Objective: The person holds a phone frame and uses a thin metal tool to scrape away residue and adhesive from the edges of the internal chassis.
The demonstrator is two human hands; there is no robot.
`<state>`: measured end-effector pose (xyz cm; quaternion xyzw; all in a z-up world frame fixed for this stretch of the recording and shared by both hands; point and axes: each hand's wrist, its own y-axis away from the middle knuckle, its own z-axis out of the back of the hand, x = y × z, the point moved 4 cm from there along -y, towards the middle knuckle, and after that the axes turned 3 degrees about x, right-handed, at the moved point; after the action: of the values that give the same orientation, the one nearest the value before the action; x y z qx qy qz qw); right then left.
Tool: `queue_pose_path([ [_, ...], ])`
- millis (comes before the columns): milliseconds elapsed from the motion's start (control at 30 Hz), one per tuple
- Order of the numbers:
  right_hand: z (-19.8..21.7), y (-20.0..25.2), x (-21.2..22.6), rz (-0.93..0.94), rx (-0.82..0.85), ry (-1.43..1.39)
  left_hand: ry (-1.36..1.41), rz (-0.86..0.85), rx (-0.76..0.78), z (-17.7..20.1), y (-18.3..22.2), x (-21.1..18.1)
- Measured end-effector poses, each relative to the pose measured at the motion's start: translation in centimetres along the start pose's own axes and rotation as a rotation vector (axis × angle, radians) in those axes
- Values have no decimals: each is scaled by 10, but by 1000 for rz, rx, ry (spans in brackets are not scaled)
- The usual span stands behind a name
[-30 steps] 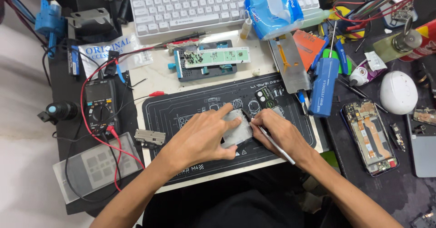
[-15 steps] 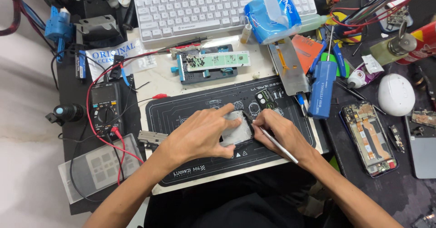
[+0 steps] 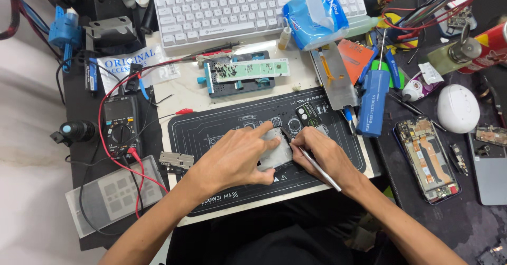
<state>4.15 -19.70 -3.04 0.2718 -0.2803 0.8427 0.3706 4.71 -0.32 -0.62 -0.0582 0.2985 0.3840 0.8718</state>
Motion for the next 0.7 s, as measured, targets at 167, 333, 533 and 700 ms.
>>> queue_pose_path([
  [167, -1, -1, 1, -64, 6, 1, 15, -23, -39, 3, 2, -2],
  [333, 0, -1, 3, -29, 6, -3, 14, -27, -58, 3, 1, -2],
  [533, 0, 2, 0, -25, 0, -1, 7, -19, -61, 2, 1, -2],
  [700, 1, 0, -1, -56, -6, -18, 4, -2, -13, -1, 1, -1],
])
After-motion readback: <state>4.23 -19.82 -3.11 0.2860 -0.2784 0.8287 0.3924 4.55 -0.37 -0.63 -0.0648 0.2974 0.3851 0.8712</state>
